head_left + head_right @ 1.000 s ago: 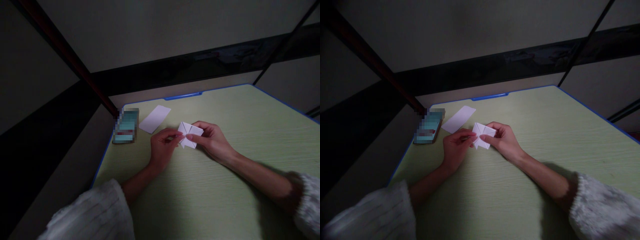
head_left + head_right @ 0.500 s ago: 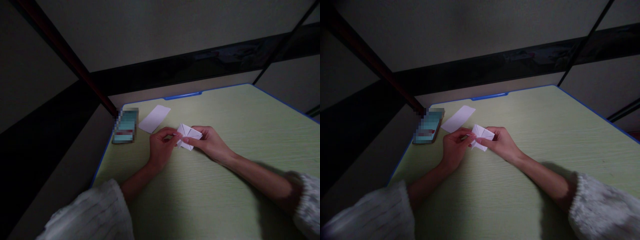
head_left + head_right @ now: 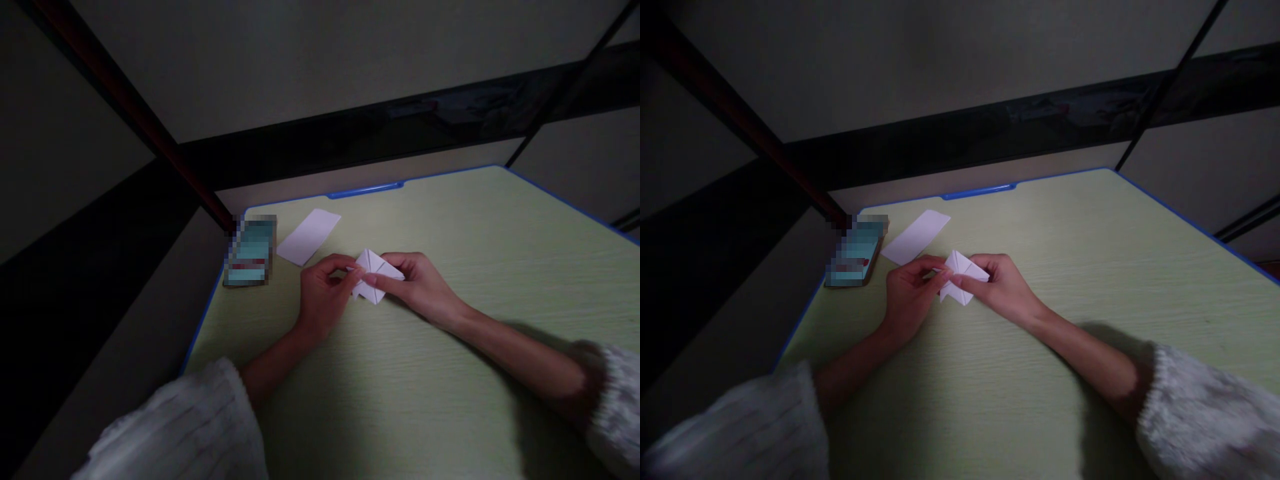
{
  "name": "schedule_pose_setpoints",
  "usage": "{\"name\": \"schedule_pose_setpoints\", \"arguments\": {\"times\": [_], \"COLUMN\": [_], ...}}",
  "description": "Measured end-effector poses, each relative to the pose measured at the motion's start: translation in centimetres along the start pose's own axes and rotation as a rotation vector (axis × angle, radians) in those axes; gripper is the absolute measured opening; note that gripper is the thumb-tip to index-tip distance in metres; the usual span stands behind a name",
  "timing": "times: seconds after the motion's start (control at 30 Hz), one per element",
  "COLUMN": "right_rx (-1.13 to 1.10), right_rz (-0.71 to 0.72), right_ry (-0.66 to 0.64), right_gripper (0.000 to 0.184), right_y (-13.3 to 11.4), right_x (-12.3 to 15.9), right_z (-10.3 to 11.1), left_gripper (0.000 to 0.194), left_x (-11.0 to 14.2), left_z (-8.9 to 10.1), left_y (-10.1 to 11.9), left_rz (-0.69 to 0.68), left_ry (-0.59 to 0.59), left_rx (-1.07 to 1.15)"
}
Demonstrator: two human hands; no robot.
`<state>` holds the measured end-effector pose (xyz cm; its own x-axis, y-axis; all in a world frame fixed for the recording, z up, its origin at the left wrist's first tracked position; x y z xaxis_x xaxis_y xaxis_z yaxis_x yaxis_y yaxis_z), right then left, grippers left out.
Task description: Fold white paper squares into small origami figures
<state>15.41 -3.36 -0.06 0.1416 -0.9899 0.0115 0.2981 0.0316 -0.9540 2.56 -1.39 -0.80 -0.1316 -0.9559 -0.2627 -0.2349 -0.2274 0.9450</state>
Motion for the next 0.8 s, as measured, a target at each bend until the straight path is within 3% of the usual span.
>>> {"name": "schedule_pose_setpoints", "arguments": {"times": [0.2,0.37,0.8], "right_rx": [-0.041,-0.040,-0.009], "right_rz": [0.005,-0.019,-0.043], "right_ry": [0.008,0.038,0.039], "right_gripper": [0.018,0.017,0.010], "right_y": [0.41,0.87,0.49], "right_x": [-0.03,-0.18,-0.18], "right_z": [0.08,0.29,0.17], "left_gripper": [0.005,0.009,0.011], "left_x": [-0.21,-0.41,-0.26], "left_z": [-0.08,0.14,0.24], "left_y": [-0.29,-0.51,-0.43], "left_rz": [0.089,0.128,0.109], "left_ry": [0.006,0.080,0.093], "left_rx": [0.112,0.183,0.074]}}
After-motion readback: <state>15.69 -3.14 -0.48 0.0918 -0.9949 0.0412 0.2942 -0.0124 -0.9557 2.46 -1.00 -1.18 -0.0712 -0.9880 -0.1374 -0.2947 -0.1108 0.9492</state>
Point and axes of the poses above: each hand's wrist, its own x-axis away from the middle knuckle, its own z-axis out of the back of the hand, y = z × x, the point moved 3 cm from there along -x, towards the middle knuckle, and after that the axes turned 12 degrees about x, right-handed, at the moved point
